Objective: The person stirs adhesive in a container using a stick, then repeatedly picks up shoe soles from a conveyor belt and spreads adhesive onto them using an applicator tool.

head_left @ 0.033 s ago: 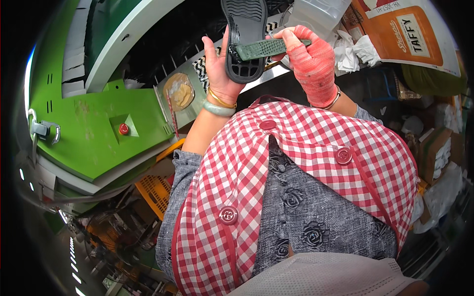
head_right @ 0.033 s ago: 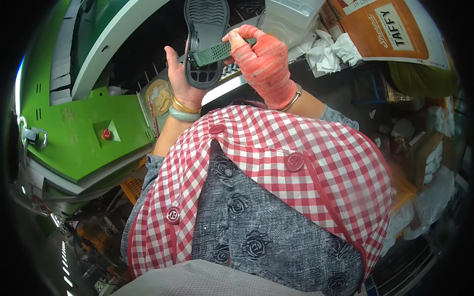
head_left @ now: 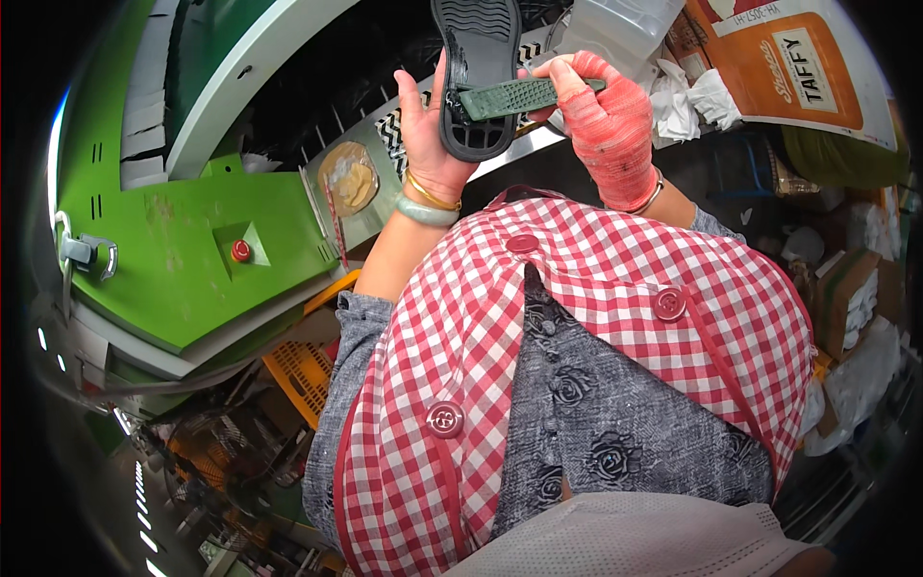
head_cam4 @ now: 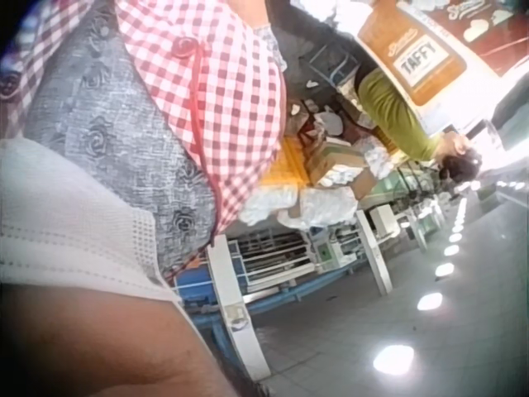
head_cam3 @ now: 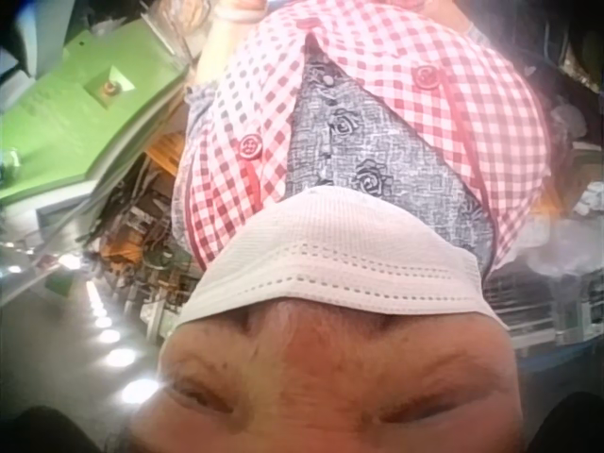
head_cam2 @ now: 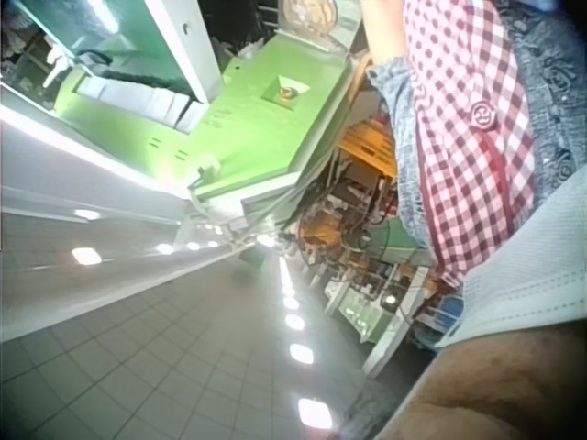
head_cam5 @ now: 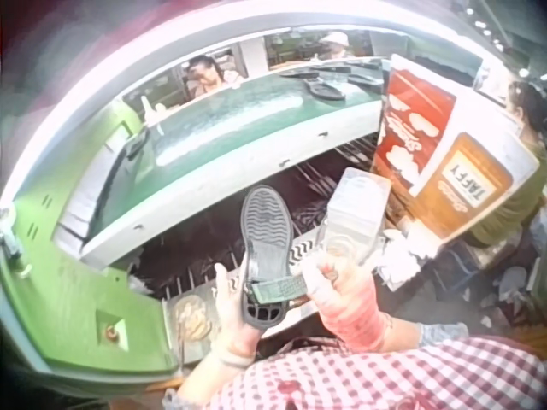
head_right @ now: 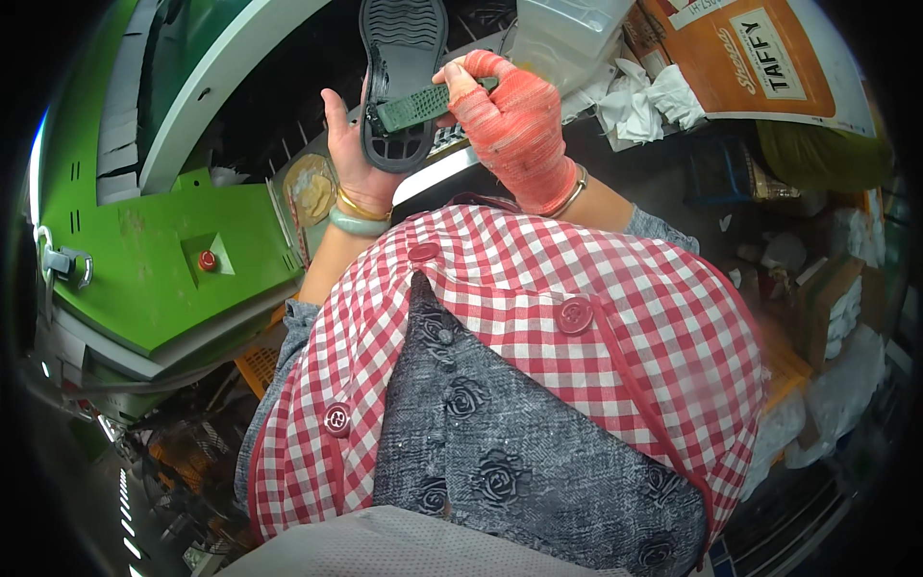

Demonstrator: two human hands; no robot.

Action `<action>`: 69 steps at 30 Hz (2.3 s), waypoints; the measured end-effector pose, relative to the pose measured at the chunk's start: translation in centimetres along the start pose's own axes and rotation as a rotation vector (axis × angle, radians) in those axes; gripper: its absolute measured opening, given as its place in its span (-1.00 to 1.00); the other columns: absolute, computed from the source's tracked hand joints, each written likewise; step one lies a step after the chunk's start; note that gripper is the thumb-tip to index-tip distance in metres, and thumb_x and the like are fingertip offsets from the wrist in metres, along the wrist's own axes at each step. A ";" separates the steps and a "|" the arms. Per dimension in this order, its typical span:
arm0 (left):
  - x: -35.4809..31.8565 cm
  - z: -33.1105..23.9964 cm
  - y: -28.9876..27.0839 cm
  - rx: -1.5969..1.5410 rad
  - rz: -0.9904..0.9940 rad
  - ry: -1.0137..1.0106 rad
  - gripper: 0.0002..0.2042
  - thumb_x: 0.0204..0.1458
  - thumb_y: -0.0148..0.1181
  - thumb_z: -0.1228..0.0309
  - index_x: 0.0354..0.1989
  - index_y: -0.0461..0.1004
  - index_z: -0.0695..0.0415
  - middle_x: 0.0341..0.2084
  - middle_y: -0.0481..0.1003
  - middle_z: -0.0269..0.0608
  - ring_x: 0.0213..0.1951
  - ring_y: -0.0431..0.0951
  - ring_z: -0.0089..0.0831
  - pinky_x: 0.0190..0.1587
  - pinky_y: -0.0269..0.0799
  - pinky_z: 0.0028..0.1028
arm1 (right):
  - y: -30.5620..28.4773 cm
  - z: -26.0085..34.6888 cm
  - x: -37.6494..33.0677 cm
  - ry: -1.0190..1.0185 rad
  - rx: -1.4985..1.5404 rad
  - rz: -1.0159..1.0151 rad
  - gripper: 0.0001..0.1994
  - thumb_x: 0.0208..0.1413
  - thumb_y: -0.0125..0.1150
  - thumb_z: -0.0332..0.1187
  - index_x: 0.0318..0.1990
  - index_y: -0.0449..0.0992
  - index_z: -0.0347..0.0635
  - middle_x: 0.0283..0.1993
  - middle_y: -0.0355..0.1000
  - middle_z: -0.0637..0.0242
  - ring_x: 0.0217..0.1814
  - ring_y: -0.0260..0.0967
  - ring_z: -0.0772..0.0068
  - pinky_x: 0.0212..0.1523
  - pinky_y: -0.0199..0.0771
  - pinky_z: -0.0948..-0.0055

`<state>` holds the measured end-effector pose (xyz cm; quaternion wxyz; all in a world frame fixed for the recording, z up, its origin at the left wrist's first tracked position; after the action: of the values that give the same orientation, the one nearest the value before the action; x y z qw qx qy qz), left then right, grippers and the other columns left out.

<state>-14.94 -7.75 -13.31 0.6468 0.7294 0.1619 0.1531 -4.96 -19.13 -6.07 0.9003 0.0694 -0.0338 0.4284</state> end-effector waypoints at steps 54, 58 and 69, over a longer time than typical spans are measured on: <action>-0.8 0.3 -0.6 0.269 0.111 -0.484 -0.09 -0.11 -0.54 -0.41 0.23 0.03 0.11 0.00 0.31 0.11 -0.02 0.35 0.16 -0.07 0.37 -0.07 | 2.3 2.4 3.8 0.534 -0.093 0.587 -0.78 0.13 0.03 -0.24 -0.28 0.45 -0.21 -0.55 0.42 0.40 -0.63 0.30 0.75 -0.66 0.15 0.80; -0.8 0.1 -0.1 0.461 0.003 -0.462 -0.25 0.01 -0.38 -0.26 0.22 -0.02 0.09 -0.03 0.29 0.11 -0.20 0.43 0.27 -0.40 0.55 -0.05 | 2.9 2.2 4.8 0.494 -0.202 0.712 -0.77 0.13 0.03 -0.23 -0.26 0.44 -0.21 -0.54 0.42 0.40 -0.63 0.29 0.76 -0.66 0.11 0.82; -1.6 -0.3 -0.5 0.603 -0.010 -0.540 -0.16 -0.06 -0.32 -0.33 0.12 0.14 0.24 -0.18 0.40 0.17 -0.41 0.52 0.17 -0.63 0.54 -0.24 | 3.2 2.1 5.4 0.529 -0.155 0.821 -0.77 0.12 0.07 -0.26 -0.21 0.43 -0.25 -0.38 0.46 0.35 -0.51 0.41 0.66 -0.62 0.20 0.81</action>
<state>-16.50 -8.08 -13.80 0.4237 0.8997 0.0275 -0.1017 -4.00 -13.35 -3.06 0.6375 -0.1278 0.1396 0.7469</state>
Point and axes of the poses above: each hand's wrist, its own x-axis towards the middle knuckle, its own y-axis out of the palm, z = x × y, the point moved 4 cm from there along x, towards the middle knuckle
